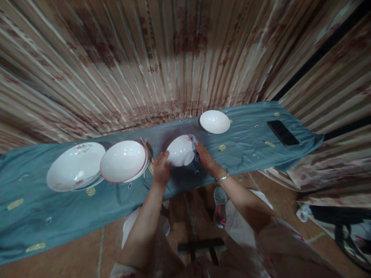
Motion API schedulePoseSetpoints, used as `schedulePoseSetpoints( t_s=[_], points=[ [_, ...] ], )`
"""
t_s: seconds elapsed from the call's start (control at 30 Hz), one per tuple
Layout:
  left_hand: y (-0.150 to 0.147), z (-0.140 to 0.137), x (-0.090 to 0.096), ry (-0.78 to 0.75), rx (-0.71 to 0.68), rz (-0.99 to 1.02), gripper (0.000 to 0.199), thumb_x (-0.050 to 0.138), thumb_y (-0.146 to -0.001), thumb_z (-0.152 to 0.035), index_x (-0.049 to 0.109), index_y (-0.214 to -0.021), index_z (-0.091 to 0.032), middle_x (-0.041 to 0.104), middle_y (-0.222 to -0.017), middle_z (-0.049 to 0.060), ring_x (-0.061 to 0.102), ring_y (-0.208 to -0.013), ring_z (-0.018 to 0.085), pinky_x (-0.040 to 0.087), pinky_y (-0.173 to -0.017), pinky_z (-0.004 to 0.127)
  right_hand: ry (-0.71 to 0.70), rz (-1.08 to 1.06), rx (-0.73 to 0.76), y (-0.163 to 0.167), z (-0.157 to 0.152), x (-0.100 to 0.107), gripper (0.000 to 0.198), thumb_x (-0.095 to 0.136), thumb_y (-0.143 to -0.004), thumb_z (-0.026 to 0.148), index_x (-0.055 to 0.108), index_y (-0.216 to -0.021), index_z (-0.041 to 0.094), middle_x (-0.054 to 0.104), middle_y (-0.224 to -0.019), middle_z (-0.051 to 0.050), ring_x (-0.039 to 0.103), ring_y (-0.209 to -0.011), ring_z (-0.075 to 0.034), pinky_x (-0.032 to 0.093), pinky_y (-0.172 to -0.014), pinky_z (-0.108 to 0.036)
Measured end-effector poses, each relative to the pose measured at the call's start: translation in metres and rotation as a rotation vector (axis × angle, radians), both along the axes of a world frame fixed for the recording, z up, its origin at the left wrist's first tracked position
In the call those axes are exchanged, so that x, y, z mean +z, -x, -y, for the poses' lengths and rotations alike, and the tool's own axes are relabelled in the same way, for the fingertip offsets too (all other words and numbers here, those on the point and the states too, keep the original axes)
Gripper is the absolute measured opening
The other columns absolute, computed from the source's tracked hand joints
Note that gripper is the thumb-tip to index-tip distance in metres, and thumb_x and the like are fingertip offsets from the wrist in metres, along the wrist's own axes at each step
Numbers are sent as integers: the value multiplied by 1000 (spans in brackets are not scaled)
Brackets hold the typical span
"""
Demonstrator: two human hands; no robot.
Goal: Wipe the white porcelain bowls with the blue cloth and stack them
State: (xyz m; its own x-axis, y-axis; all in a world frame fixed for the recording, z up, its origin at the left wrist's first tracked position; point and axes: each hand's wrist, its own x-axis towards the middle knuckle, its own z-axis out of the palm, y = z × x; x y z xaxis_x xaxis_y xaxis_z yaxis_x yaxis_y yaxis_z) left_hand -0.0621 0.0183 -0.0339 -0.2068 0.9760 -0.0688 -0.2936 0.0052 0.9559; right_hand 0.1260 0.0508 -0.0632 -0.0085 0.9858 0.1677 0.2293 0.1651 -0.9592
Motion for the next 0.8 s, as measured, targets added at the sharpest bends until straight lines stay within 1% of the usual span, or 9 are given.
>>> schedulePoseSetpoints(
  t_s=[0.07,0.13,0.23,0.37,0.47,0.6,0.67,0.8],
  points=[
    [-1,0,1,11,-14,86,38,75,-70,-52,66,-72,-15,65,-72,2,58,-68,14,44,-63,26,-13,34,18,-4,0,-5,50,49,-95,42,62,-136,16,64,-139,-15,54,-138,-26,38,-120,-51],
    [-3,0,2,24,-9,154,41,78,-67,-54,68,-76,-15,66,-71,2,59,-68,14,43,-62,26,-27,51,39,-8,0,-8,49,54,-92,39,63,-135,17,65,-139,-14,55,-137,-27,38,-120,-53],
    [-5,0,3,37,11,173,44,81,-63,-54,70,-78,-14,69,-73,3,63,-72,17,46,-67,27,-38,45,52,-9,1,-7,49,53,-92,38,61,-136,18,65,-139,-11,56,-137,-26,41,-119,-52],
    [-6,0,4,41,19,184,46,81,-62,-55,72,-81,-14,73,-76,5,67,-79,21,49,-73,31,-33,77,42,-6,2,0,49,50,-94,38,60,-137,15,64,-141,-13,57,-135,-26,43,-118,-51],
    [-7,-1,5,30,19,189,47,81,-63,-55,73,-83,-14,75,-78,6,69,-82,23,51,-76,33,-52,75,57,-6,3,5,49,51,-95,37,59,-138,16,65,-139,-12,59,-133,-24,44,-117,-47],
    [-6,-2,5,13,4,144,50,77,-67,-59,74,-89,-15,76,-85,8,70,-87,24,53,-78,35,-49,61,43,-3,3,4,51,52,-95,43,60,-138,17,66,-137,-13,61,-131,-25,42,-118,-48],
    [-7,-2,4,13,-6,136,52,76,-68,-61,74,-92,-15,76,-86,9,69,-89,25,53,-80,36,-21,1,20,0,2,1,52,49,-97,48,60,-139,18,65,-138,-12,61,-130,-25,43,-117,-47],
    [-9,0,1,25,-24,99,50,76,-69,-60,72,-89,-14,75,-90,9,69,-91,25,52,-81,36,19,-119,-16,5,-2,-2,57,41,-98,55,57,-141,20,64,-141,-10,59,-133,-22,45,-115,-43]
  ],
)
